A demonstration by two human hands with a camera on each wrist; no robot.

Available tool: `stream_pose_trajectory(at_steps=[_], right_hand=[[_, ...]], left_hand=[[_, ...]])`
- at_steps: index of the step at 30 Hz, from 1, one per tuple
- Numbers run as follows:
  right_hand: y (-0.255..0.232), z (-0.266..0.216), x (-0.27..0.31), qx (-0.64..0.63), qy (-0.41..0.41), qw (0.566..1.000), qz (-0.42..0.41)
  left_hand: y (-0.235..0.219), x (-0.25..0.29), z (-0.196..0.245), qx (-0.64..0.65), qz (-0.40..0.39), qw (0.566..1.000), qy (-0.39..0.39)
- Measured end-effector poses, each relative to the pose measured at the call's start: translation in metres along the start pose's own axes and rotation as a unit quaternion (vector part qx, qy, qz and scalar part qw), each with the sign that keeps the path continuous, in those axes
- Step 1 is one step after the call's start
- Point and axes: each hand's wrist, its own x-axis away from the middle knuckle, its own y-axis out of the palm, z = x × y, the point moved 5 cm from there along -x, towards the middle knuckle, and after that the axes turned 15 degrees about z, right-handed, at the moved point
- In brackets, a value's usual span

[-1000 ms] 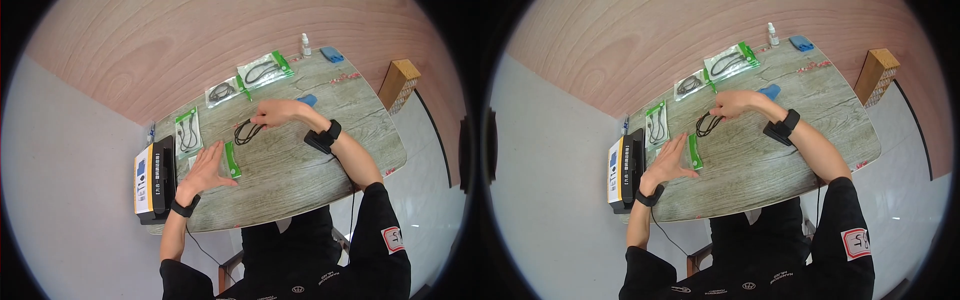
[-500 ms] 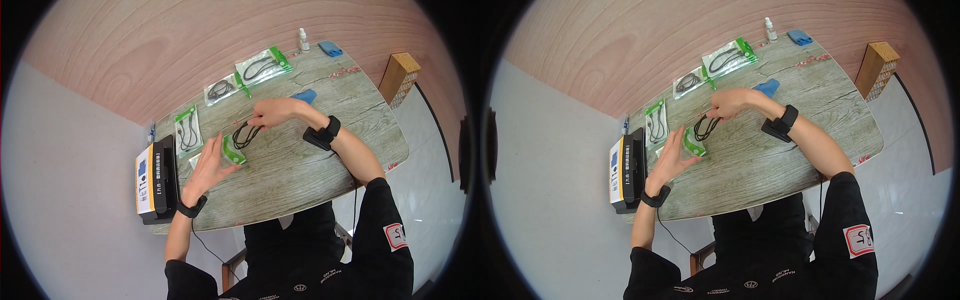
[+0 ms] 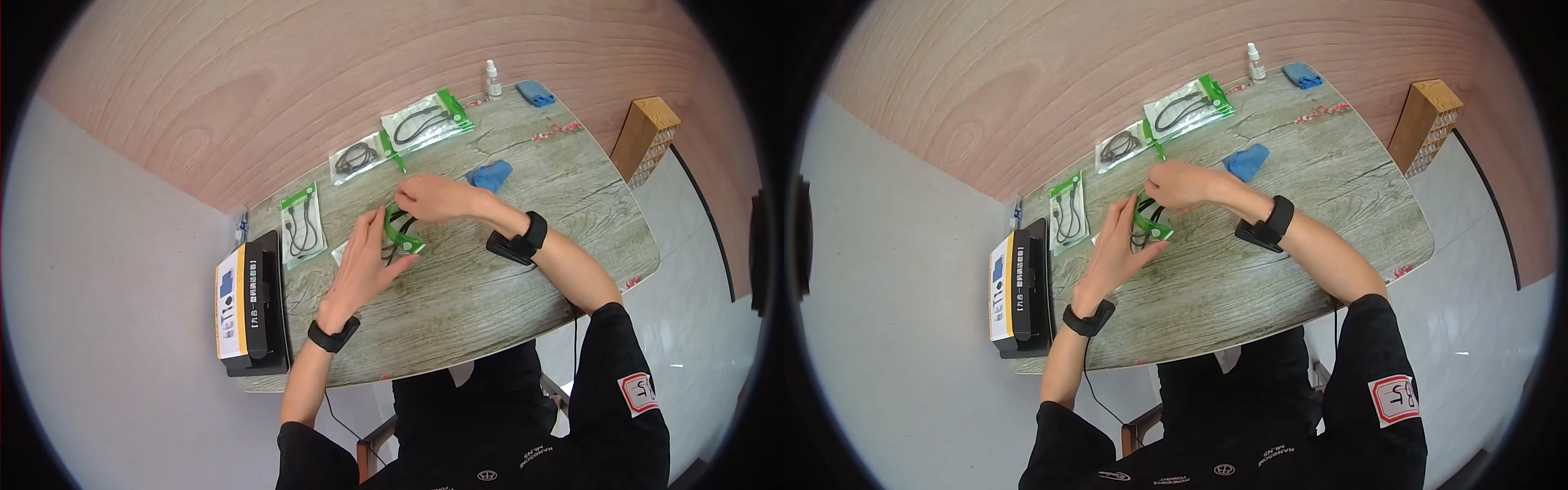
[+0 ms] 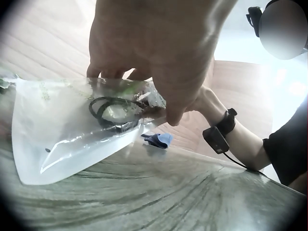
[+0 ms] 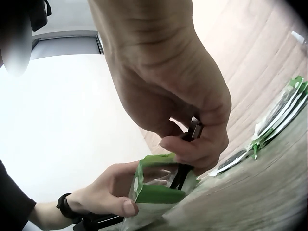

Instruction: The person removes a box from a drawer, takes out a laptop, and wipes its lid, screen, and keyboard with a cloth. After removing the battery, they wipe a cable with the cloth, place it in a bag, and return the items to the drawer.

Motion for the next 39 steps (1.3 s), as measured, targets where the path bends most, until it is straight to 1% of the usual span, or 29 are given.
stream_pose_trajectory(at_steps=[3, 6, 9, 12, 16, 18, 21, 24, 27, 30, 31, 33, 36, 37, 38, 39], right_hand=[[0.012, 0.006, -0.007, 0.038, -0.095, 0.991, 0.081], [0.012, -0.002, -0.004, -0.008, -0.071, 0.997, 0.035], [0.002, -0.021, 0.006, -0.038, -0.045, 0.996, 0.072], [0.004, -0.025, 0.007, -0.091, -0.028, 0.994, 0.053], [0.018, -0.026, 0.006, -0.113, -0.02, 0.993, 0.025], [0.024, -0.029, 0.009, -0.142, -0.018, 0.989, 0.02], [0.025, -0.038, 0.017, -0.207, -0.057, 0.975, 0.054], [0.02, -0.039, 0.013, -0.206, -0.129, 0.966, 0.091], [-0.003, -0.045, 0.006, -0.137, -0.102, 0.984, 0.048], [-0.008, -0.026, -0.003, -0.106, -0.129, 0.963, 0.211], [-0.002, -0.017, -0.006, -0.09, -0.104, 0.974, 0.181], [0.008, -0.004, -0.01, -0.058, -0.055, 0.99, 0.119], [0.02, -0.006, -0.01, -0.209, 0.016, 0.977, 0.031], [0.02, -0.004, -0.011, -0.218, 0.016, 0.974, 0.065], [0.022, -0.001, -0.012, -0.228, 0.014, 0.969, 0.099], [0.022, 0.002, -0.012, -0.237, 0.014, 0.962, 0.131]], left_hand=[[0.001, -0.004, -0.001, 0.012, 0.008, 1.0, -0.015], [0.003, -0.004, -0.006, 0.015, 0.029, 0.999, -0.019], [0.001, -0.004, -0.009, 0.017, 0.05, 0.998, -0.022], [-0.002, -0.006, -0.008, 0.026, 0.062, 0.997, -0.024], [0.001, -0.008, -0.01, 0.03, 0.059, 0.997, -0.032], [0.0, -0.007, -0.011, 0.045, 0.075, 0.995, -0.043], [-0.003, -0.007, -0.012, 0.061, 0.08, 0.993, -0.061], [-0.005, -0.006, -0.019, 0.054, 0.083, 0.993, -0.059], [-0.009, -0.007, -0.022, 0.045, 0.097, 0.993, -0.057], [-0.013, -0.01, -0.025, 0.059, 0.112, 0.989, -0.076], [-0.015, -0.012, -0.028, 0.065, 0.116, 0.987, -0.084], [-0.018, -0.018, -0.03, 0.062, 0.131, 0.987, -0.072], [-0.016, -0.031, -0.028, 0.062, 0.134, 0.988, -0.037], [-0.016, -0.035, -0.027, 0.061, 0.135, 0.989, -0.024], [-0.016, -0.04, -0.027, 0.081, 0.127, 0.988, -0.038], [-0.014, -0.041, -0.029, 0.074, 0.131, 0.988, -0.027]])
